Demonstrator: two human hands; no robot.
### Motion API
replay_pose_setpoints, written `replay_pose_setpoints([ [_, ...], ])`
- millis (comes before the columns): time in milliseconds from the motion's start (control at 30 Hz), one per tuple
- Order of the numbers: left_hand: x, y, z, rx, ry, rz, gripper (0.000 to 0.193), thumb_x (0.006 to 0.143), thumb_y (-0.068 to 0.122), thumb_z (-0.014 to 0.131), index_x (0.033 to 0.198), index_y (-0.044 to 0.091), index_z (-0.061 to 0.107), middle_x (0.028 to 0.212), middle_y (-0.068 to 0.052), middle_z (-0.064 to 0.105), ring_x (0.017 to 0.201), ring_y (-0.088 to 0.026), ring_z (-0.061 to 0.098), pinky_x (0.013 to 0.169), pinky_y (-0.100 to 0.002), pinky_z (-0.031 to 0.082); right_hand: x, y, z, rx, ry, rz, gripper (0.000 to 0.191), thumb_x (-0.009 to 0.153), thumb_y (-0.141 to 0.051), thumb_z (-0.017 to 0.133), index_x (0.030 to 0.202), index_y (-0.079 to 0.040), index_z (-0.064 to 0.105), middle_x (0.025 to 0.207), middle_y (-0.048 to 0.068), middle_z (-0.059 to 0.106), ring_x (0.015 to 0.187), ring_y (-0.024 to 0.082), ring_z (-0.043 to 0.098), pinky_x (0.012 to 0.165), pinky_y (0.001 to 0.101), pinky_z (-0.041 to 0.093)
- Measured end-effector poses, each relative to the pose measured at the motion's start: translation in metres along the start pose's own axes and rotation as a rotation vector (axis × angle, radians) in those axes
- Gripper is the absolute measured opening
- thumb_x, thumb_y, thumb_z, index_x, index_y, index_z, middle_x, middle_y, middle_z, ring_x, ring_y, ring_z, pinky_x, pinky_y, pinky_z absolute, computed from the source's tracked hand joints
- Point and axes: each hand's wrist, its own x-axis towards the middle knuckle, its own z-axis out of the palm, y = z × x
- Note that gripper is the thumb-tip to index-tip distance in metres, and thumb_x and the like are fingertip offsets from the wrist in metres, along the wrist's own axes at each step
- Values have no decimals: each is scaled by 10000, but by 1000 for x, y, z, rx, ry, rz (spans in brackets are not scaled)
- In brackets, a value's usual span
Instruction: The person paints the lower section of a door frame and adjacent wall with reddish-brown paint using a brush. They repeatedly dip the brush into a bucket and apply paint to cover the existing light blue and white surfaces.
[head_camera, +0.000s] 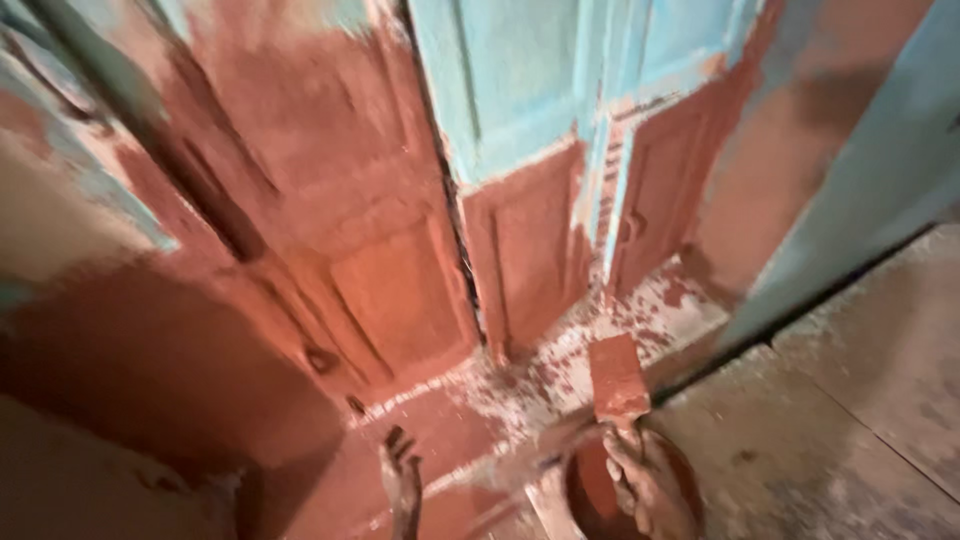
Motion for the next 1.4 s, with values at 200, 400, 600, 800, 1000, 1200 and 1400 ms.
replay_pose_setpoints([
  [200,-168,-31,85,166,-343,-248,562,896,109,529,1447,23,460,1426,-150,528,1166,-280,585,869,-372,542,-1,53,-116,-17,174,111,273,907,-275,675,1131,-142,593,644,6,498,401,118,369,352,280,287],
  [400,-241,-66,173,286,-636,-191,570,879,120,576,1433,9,502,1408,-188,534,1212,-325,538,943,-401,505,37,123,-160,-64,217,264,275,913,-274,669,1141,-140,592,652,4,503,402,112,369,352,274,286],
  [600,-272,-86,210,533,-729,-62,528,979,259,625,1426,18,480,1347,-228,552,1213,-392,547,1010,-453,478,48,158,-171,-124,147,415,277,920,-273,664,1150,-138,591,661,3,507,402,106,370,351,268,285],
  [800,-246,-92,237,440,-694,-204,476,946,207,559,1396,55,519,1282,-172,593,1136,-341,592,936,-419,519,69,156,-156,-126,109,467,279,927,-272,658,1160,-135,590,669,1,512,403,99,370,350,262,284],
  [1000,-203,-82,283,390,-665,-183,408,976,169,529,1368,57,542,1239,-142,601,1076,-297,589,891,-391,522,106,120,-129,-127,80,431,281,934,-271,652,1170,-133,589,678,-1,517,403,93,370,349,255,283],
  [1200,-153,-55,319,329,-558,-180,349,1006,131,499,1341,60,564,1197,-111,609,1016,-253,586,846,-363,525,144,49,-97,-112,59,336,283,941,-270,647,1180,-131,588,686,-2,521,404,87,370,348,249,282],
  [1400,-85,-23,341,263,-348,-132,303,1036,93,469,1314,63,587,1155,-81,616,955,-209,584,801,-335,528,204,-11,-62,-132,-13,251,285,948,-269,641,1190,-128,586,694,-4,526,405,81,370,347,243,281],
])
